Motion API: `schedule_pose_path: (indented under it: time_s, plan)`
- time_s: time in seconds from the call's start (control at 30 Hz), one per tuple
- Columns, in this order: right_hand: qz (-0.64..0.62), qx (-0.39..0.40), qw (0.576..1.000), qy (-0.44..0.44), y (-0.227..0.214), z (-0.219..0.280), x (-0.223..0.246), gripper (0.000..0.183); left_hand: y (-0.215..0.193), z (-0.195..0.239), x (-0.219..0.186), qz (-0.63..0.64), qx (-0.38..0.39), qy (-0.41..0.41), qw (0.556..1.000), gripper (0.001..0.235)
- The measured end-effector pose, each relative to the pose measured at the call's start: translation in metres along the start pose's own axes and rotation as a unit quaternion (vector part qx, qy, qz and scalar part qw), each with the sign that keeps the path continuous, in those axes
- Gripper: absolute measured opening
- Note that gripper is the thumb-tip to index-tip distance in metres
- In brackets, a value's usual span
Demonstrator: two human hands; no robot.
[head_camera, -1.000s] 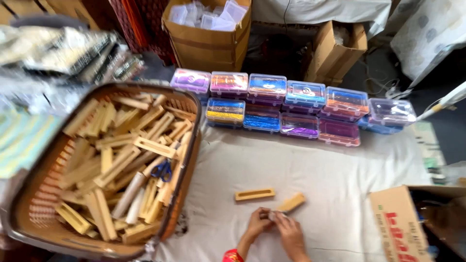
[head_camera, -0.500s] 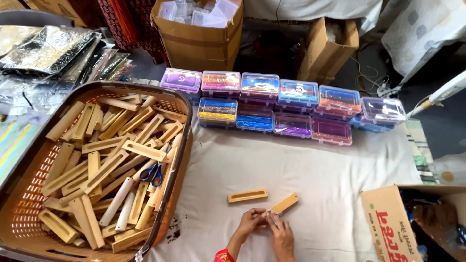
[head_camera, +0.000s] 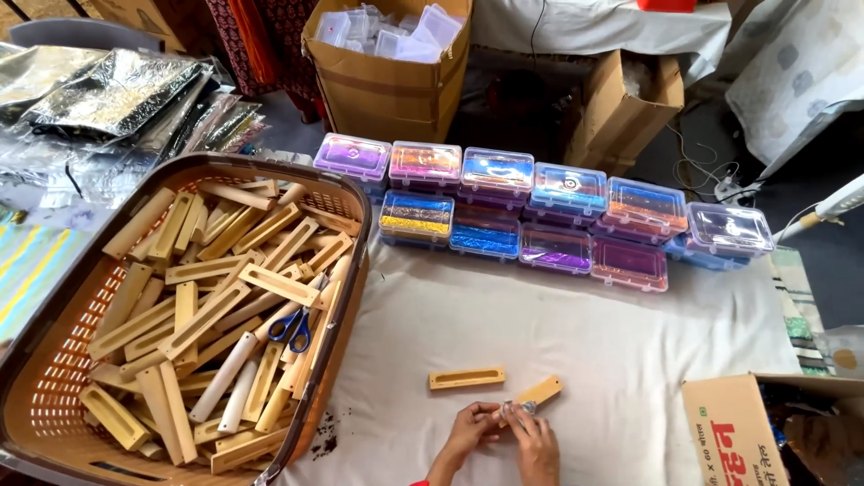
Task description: The person wipes the surfaces of small wooden rectangular parts with a white cloth. They pick parts from a basket, wipe them on a white cloth-covered table, and place them back into the basket. The process is repeated for several parts.
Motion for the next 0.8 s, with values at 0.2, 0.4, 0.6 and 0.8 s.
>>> schedule_pose_path:
  time_s: [0.2,0.4,0.6,0.8]
  plan:
    - [-0.052,-0.071,0.992,0.095,-0.062,-0.042,-0.043,0.059,-0.009,-0.016,0.022,0.008,0.007,0.021,1.000,0.038]
    - [-0.060,-0.012,0.996,0.059,0.024,0.001,-0.003,0.055,-0.013,-0.019,0.019,0.016,0.007,0.006,1.000,0.040]
    - [-0.013,-0.005,0.997,0.071,-0.032,-0.029,-0.026,0.056,-0.005,-0.006,0.002,-0.011,-0.002,-0.007,1.000,0.036]
    - [0.005,-0.033,0.990,0.137,-0.038,-0.040,-0.026,0.051,-0.004,-0.006,0.001,-0.006,-0.002,-0.006,1.000,0.035]
Point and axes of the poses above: each hand's wrist, its own z-axis away from the middle knuckle, its own y-axis out of the palm, x = y × z, the point moved 8 cm from there along -z, towards the middle knuckle, and after that the axes turned 6 degrees about y, right-handed, at the moved point
